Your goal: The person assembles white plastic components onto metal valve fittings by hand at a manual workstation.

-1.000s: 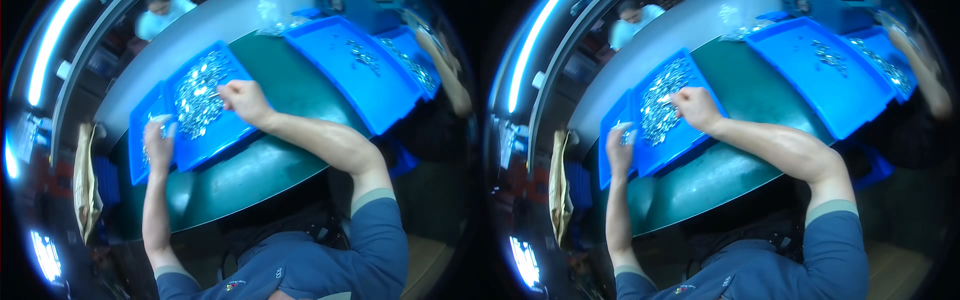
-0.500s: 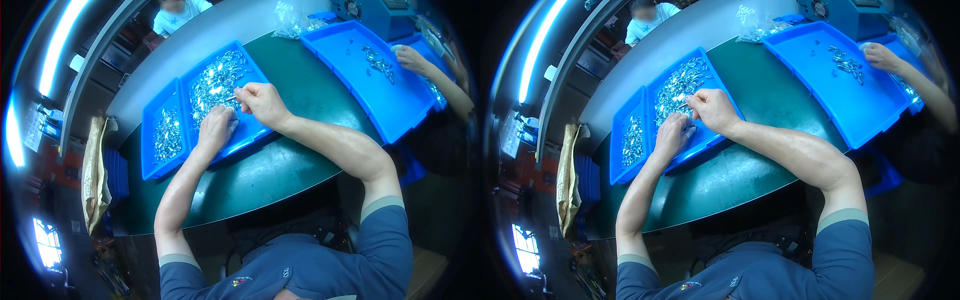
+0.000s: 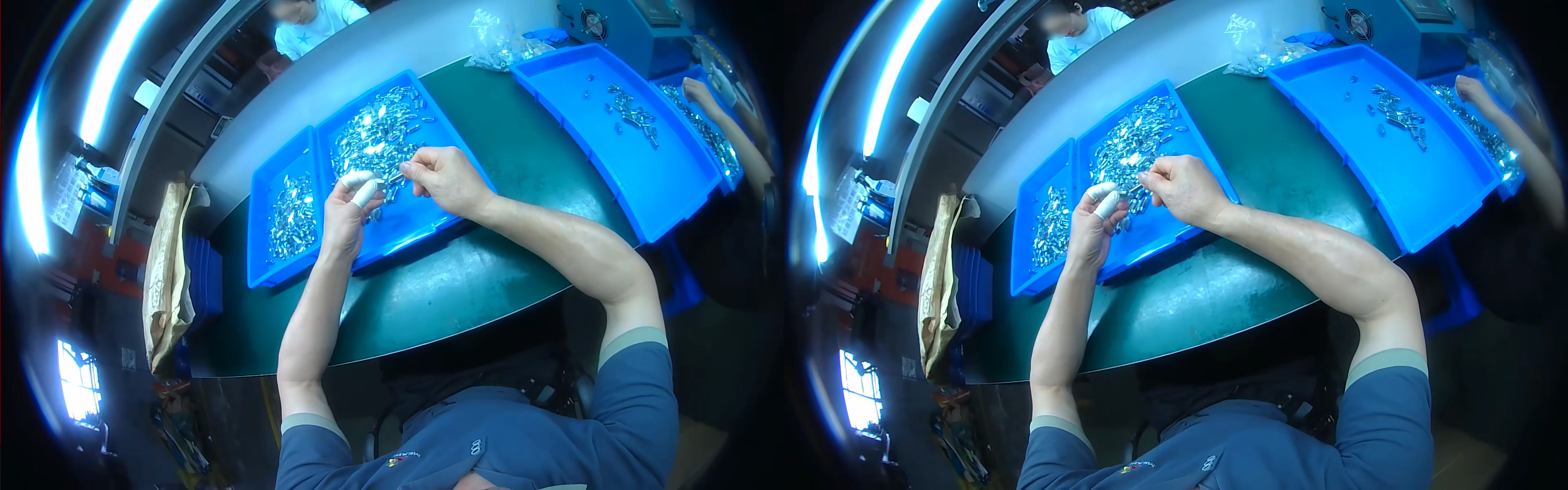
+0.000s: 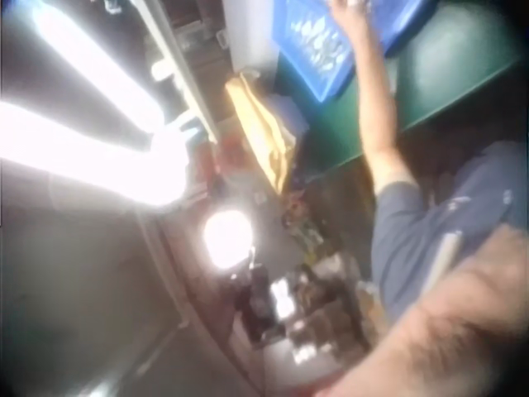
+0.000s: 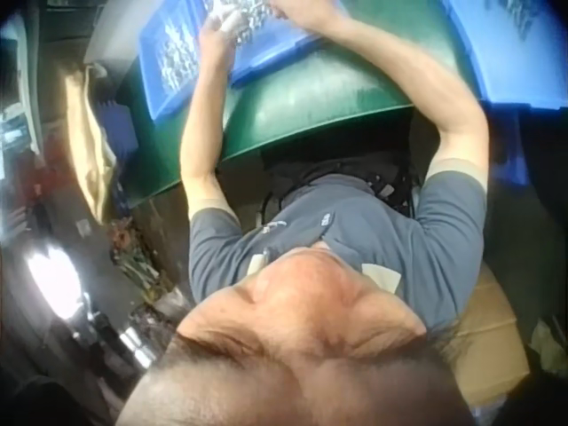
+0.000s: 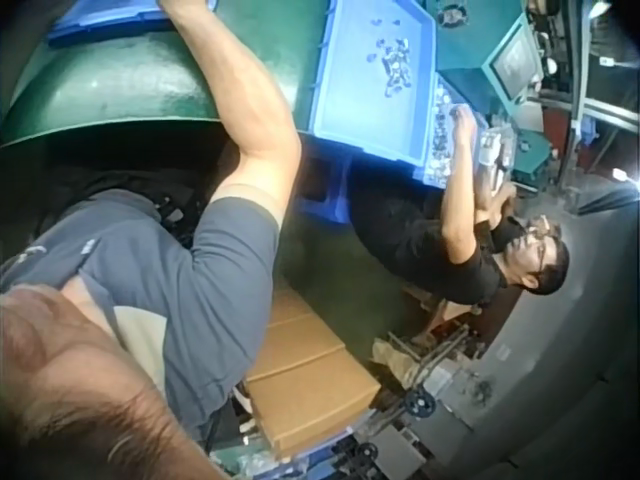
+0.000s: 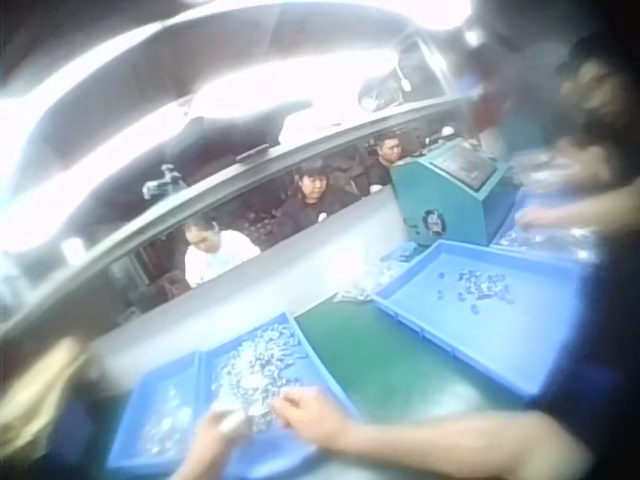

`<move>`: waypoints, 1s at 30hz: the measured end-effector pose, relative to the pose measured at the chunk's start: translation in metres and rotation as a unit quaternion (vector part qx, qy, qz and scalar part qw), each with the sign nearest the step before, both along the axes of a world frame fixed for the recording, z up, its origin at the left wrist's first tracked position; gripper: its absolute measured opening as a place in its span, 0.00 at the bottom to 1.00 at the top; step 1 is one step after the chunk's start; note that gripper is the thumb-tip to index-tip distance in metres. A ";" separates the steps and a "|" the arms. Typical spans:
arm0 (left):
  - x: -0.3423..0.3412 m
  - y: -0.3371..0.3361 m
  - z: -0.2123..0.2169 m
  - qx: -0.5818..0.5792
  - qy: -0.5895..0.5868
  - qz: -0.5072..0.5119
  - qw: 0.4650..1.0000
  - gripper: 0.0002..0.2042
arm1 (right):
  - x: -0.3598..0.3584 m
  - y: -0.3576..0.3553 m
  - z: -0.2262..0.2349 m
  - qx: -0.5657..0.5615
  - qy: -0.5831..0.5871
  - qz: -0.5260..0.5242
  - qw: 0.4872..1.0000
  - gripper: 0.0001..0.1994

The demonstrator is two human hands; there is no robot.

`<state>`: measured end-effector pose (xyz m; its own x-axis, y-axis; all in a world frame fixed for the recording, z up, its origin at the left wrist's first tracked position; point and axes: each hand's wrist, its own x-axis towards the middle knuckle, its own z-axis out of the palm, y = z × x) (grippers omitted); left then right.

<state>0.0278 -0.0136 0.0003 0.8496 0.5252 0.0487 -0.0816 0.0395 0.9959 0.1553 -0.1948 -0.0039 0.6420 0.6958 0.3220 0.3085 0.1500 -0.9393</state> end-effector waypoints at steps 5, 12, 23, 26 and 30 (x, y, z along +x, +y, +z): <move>-0.004 -0.010 -0.005 -0.065 -0.024 -0.032 0.997 0.11 | 0.003 0.003 -0.005 0.008 0.000 0.003 1.000 0.16; -0.007 -0.012 -0.008 -0.040 -0.025 -0.042 0.998 0.13 | -0.001 0.000 -0.001 -0.012 -0.029 -0.012 0.999 0.14; -0.009 -0.016 -0.008 0.040 0.004 -0.028 0.999 0.10 | -0.004 0.001 0.000 -0.031 -0.082 -0.023 0.996 0.15; -0.011 -0.017 -0.008 0.049 0.004 -0.027 0.998 0.09 | -0.003 0.000 0.002 -0.050 -0.071 -0.015 0.996 0.17; -0.015 -0.013 -0.008 0.053 0.003 -0.034 0.998 0.09 | 0.001 0.002 -0.002 -0.045 -0.021 0.026 0.998 0.19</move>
